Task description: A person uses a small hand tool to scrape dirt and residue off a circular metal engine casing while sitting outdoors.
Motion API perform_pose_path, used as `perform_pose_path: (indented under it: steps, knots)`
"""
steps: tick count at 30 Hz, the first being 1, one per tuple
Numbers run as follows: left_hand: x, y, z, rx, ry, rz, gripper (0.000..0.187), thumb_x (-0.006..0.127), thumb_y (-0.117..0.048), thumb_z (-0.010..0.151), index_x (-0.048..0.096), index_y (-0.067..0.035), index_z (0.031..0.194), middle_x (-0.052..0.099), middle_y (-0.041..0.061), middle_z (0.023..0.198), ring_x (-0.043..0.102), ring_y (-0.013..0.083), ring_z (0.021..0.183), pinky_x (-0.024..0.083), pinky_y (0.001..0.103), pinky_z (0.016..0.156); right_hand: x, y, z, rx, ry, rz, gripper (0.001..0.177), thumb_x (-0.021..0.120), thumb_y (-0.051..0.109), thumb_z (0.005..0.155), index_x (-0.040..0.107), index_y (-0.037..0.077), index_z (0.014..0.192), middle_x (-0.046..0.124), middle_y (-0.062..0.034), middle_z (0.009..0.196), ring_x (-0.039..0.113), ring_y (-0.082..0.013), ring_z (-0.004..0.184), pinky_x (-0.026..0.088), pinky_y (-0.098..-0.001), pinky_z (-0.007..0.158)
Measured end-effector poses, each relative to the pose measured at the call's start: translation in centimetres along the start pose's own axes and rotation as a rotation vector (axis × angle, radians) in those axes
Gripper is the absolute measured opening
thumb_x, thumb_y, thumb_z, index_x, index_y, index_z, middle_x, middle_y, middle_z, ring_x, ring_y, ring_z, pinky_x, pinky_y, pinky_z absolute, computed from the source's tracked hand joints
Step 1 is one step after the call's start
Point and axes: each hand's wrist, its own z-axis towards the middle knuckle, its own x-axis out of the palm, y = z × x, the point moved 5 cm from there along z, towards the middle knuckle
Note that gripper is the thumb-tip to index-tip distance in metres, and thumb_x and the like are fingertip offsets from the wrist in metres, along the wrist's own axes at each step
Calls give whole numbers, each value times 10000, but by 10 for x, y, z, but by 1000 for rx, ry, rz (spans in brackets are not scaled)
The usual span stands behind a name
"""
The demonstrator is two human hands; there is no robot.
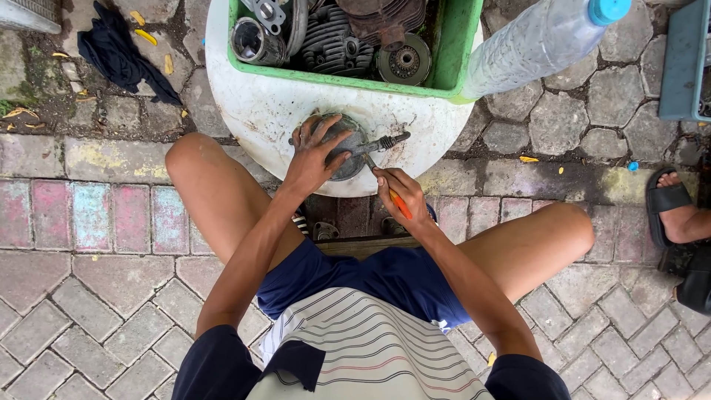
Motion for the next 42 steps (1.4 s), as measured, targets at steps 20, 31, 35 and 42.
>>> perform_pose_path:
  steps: [20,31,35,42]
  knots:
    - [-4,-4,4,-50,-47,-38,327,636,-298,1180,661,-247,1502,381,16,1698,331,365,1537,363,729,1157,18,0,-11,-126,38,-47,172,606,-7,1006,750,-92,1047,711,-237,877,718,-383,708,599,-418,540]
    - [0,-7,7,-29,-6,-22,311,635,-310,1175,678,-261,1479,390,13,1692,323,375,1542,355,744,1137,19,-9,-15,-156,68,-55,187,602,-5,1001,763,-99,1012,717,-248,847,720,-391,698,606,-431,547]
    - [-3,-7,5,-4,-28,-8,322,641,-292,1176,677,-260,1494,395,22,1691,340,383,1533,379,740,1128,12,-14,-14,-136,11,-112,185,607,-15,996,761,-101,1051,727,-236,895,729,-374,729,612,-416,568]
    - [3,-2,3,24,-25,13,322,649,-299,1169,685,-270,1487,388,11,1694,323,376,1543,354,715,1133,1,-21,-22,-133,-52,-198,220,622,19,993,765,-83,1125,732,-215,975,735,-352,769,604,-411,580]
